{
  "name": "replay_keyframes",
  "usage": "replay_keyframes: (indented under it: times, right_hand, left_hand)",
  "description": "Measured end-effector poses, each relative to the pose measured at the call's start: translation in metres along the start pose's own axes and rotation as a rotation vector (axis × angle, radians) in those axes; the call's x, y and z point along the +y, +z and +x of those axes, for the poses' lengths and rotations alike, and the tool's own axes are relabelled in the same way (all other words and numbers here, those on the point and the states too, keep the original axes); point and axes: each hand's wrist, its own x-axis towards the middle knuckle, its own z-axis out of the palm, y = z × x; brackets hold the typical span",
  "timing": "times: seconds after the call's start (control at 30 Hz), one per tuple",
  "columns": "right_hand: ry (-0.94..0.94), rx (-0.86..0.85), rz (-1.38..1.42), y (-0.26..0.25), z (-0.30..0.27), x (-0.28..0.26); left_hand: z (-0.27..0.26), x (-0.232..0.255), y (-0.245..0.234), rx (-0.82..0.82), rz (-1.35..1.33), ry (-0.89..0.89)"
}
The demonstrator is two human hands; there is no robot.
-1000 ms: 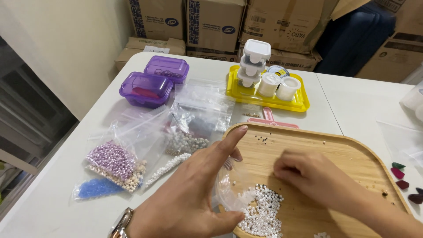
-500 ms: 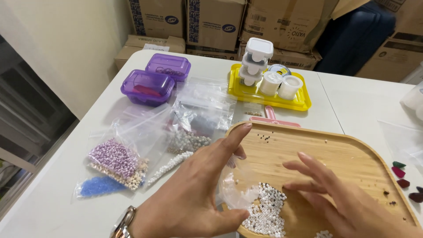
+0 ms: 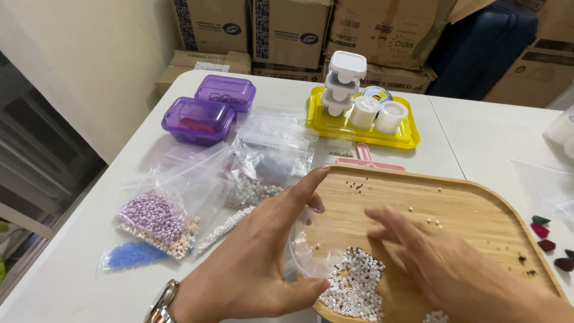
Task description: Picking up small white beads from a wooden tray and placing them into a small plastic bag
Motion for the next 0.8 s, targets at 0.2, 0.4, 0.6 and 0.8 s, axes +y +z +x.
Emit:
replay_keyframes:
  times: [0.2, 0.4, 0.6, 0.8]
  right_hand:
    - [-0.472, 0.420, -0.235, -0.006, 0.064, 0.027]
    - [-0.539, 0.542, -0.084, -0.011, 0.076, 0.020]
    - [-0.377, 0.578, 0.033, -0.025, 0.032, -0.001]
    - [0.015, 0.188, 0.158, 0.001, -0.004, 0.001]
  left_hand:
    - [0.002, 0.002, 0.000, -0.041, -0.009, -0.107]
    - [0.001, -0.005, 0.003, -0.056, 0.005, -0.124]
    - [0.003, -0.006, 0.006, 0.013, 0.030, -0.025]
    - [0.002, -0.003, 0.008, -0.025, 0.015, -0.044]
